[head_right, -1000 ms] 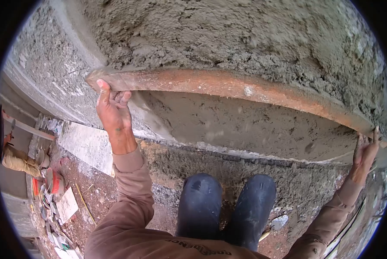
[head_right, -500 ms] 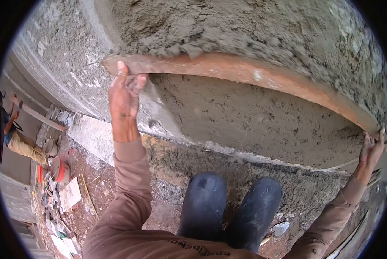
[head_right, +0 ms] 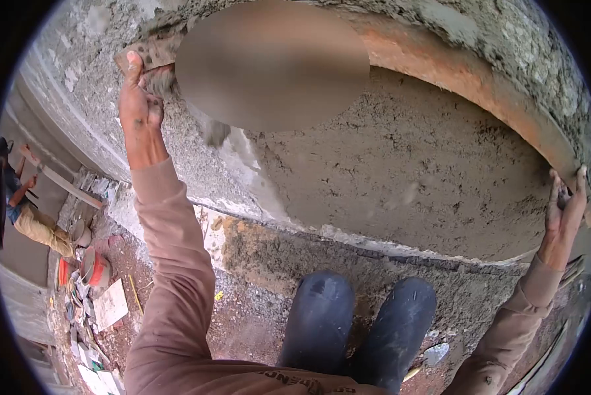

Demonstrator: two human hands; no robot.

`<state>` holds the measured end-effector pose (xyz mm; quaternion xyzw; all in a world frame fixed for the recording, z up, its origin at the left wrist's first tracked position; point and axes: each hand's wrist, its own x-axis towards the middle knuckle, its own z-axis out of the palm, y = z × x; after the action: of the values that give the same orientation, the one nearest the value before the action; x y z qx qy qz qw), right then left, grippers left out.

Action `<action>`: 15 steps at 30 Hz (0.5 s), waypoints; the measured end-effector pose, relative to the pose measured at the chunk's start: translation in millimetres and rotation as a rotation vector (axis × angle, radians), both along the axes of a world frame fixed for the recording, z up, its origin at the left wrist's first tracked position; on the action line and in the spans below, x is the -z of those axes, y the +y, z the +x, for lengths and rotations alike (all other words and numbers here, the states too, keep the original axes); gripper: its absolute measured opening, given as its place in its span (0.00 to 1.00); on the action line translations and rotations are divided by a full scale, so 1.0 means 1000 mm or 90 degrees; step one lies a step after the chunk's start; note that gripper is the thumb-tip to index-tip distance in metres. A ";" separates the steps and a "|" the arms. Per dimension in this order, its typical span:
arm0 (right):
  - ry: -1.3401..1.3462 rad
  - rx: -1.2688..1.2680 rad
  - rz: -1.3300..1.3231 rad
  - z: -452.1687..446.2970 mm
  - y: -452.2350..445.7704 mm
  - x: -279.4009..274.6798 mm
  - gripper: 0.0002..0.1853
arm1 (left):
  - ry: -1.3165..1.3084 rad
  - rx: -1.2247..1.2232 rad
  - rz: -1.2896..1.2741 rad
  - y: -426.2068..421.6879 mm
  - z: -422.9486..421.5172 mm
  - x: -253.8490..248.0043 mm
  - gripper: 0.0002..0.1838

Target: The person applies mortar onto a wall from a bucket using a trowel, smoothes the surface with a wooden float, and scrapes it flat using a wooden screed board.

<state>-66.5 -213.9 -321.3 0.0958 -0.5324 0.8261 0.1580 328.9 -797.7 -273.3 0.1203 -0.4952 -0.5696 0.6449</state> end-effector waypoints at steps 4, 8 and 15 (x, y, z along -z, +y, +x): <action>-0.009 -0.072 -0.025 0.005 -0.001 -0.002 0.27 | -0.039 0.007 0.017 0.010 0.005 -0.002 0.30; -0.020 -0.084 -0.032 -0.029 0.041 0.020 0.26 | -0.053 0.013 0.054 0.048 -0.010 0.028 0.29; -0.023 -0.016 -0.064 -0.063 0.078 0.041 0.28 | 0.045 0.042 0.070 0.083 -0.028 0.042 0.24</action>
<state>-129.1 -136.3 -361.8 0.0798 -0.4917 0.8553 0.1426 301.2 -714.3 -315.7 0.1193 -0.4438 -0.6205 0.6354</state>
